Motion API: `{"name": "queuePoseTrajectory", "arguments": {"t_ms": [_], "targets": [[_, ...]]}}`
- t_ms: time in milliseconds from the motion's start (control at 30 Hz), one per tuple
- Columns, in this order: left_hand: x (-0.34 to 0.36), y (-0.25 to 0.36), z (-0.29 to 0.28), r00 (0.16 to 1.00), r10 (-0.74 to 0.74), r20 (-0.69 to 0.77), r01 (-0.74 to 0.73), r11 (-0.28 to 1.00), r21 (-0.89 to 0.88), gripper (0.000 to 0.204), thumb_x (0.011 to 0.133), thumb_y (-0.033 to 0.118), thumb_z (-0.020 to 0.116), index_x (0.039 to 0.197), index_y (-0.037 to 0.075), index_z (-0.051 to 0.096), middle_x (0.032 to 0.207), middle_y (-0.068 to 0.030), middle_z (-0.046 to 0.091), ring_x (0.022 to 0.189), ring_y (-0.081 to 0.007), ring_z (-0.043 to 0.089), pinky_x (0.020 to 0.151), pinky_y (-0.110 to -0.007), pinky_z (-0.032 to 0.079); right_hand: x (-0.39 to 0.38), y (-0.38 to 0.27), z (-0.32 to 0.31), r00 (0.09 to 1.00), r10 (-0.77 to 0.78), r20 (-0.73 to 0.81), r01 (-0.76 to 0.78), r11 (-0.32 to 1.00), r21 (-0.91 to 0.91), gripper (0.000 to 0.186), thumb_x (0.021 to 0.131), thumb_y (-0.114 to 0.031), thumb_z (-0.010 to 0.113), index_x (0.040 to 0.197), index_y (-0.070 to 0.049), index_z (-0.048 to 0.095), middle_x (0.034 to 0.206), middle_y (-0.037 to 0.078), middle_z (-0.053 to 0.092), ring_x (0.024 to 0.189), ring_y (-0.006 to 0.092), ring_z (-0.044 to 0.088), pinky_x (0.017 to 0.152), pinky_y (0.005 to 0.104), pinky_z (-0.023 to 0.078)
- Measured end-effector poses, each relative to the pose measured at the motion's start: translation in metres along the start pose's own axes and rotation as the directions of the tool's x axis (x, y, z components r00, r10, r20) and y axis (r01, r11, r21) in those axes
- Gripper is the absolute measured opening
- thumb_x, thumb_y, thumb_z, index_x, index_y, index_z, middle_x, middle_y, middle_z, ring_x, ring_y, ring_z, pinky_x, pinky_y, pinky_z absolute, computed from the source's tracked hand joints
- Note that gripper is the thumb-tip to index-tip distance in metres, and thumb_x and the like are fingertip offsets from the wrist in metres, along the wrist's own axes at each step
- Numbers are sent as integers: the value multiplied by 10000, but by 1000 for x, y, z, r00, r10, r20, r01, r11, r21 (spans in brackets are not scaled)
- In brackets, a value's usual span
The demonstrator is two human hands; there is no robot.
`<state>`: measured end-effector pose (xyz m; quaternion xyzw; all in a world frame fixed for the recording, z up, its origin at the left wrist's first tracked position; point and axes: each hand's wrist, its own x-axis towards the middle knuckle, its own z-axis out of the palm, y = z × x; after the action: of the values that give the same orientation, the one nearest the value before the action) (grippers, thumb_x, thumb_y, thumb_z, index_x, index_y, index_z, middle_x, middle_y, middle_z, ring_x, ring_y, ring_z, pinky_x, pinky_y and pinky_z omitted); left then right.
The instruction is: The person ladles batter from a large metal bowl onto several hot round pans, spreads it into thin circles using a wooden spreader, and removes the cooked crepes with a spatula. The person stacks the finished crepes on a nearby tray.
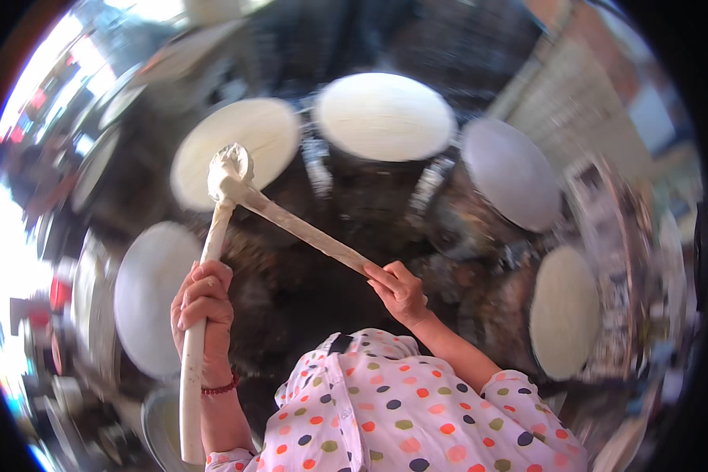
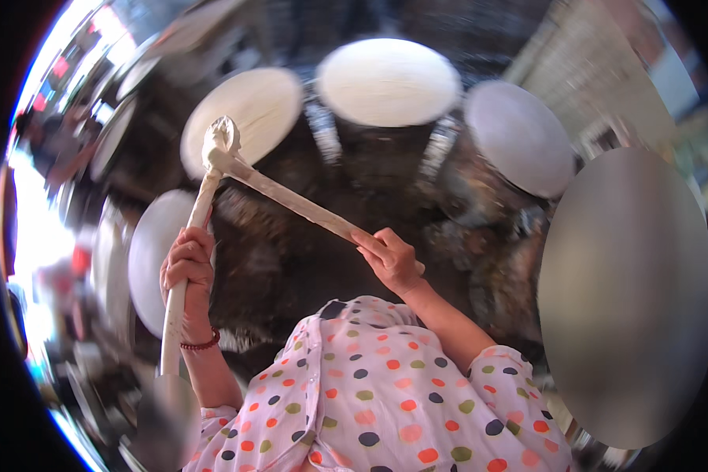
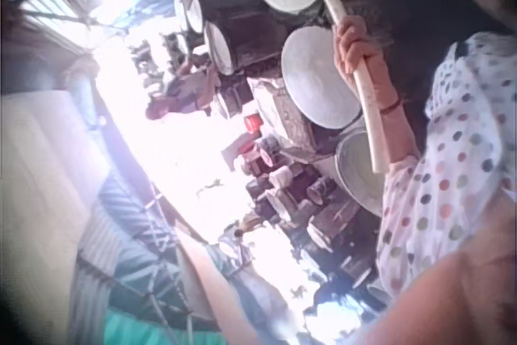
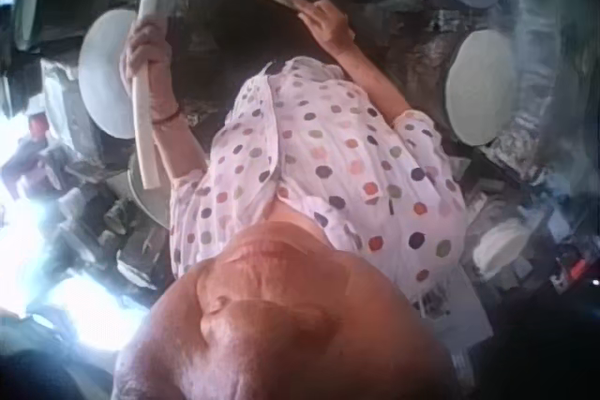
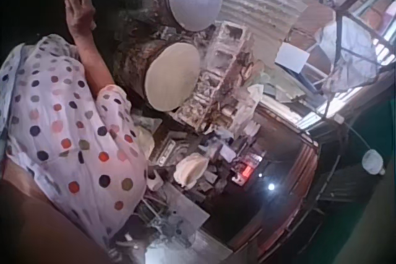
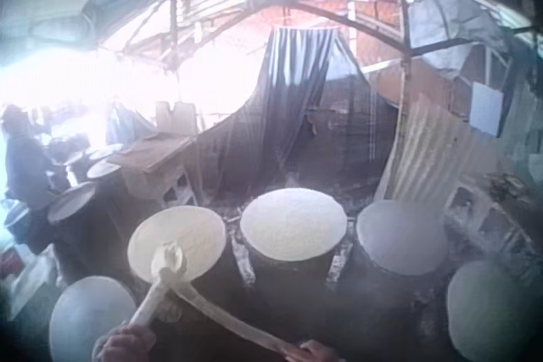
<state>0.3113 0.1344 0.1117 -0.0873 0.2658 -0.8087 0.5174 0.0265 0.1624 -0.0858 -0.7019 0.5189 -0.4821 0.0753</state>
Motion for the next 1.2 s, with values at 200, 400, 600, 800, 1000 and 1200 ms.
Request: {"name": "queuePoseTrajectory", "arguments": {"t_ms": [200, 400, 600, 800, 1000, 1200], "targets": [[186, -148, -65, 827, -527, -195, 504, 849, -160, 297, 992, 74, 359, 1213, -119, 313, 883, -76, 388, 580, -110, 432, 379, -241, 428, -76, 66, -140, 794, 479, -374, -574, 793, -203, 369, 804, -63, 694, 1162, -148, 667, 804, 64, 616, 682, 209, 595, 644, 312, 496], [320, -299, -155, 479, -817, -320, 876, 466, 122, 149, 997, 137, 437, 954, -2, 404, 639, 9, 378, 457, -29, 325, 361, -161, 342, -35, 101, -201, 37, 903, -429, -489, 391, 780, 401, 960, -213, 559, 1349, -131, 507, 681, -72, 358, 481, 9, 297, 392, 194, 243], [371, -371, -278, 805, -457, -378, 222, -359, 907, 489, 928, 84, 528, 1390, 13, 383, 743, -81, 531, 519, -91, 474, 386, -221, 388, -56, 152, -209, 237, 532, -813, -753, 629, 192, 360, 945, -176, 577, 1292, -84, 560, 830, -18, 596, 644, 89, 500, 573, 241, 417], [416, -345, -351, 668, -721, -187, -570, -656, 494, 487, 833, 35, 559, 1314, 21, 488, 885, -279, 642, 811, -393, 647, 691, -464, 510, -37, 138, -219, 83, 678, -731, -992, 129, 7, 347, 902, -168, 603, 1247, -141, 598, 995, 159, 651, 898, 296, 631, 785, 376, 485], [458, -334, -344, 534, -824, -190, -783, -566, 256, 461, 853, 86, 551, 1310, 84, 493, 893, -240, 633, 830, -414, 615, 745, -508, 484, -36, 151, -185, 77, 605, -792, -958, 266, 111, 335, 903, -199, 596, 1235, -151, 607, 974, 191, 653, 820, 356, 629, 732, 430, 489], [520, -325, -339, 519, -846, -122, -840, -531, 107, 492, 879, 134, 549, 1362, 156, 458, 902, -196, 615, 836, -366, 621, 731, -475, 506, -11, 173, -171, -164, 640, -751, -812, 345, 471, 334, 922, -170, 573, 1247, -94, 590, 1081, 146, 670, 920, 220, 657, 810, 326, 486]]}}
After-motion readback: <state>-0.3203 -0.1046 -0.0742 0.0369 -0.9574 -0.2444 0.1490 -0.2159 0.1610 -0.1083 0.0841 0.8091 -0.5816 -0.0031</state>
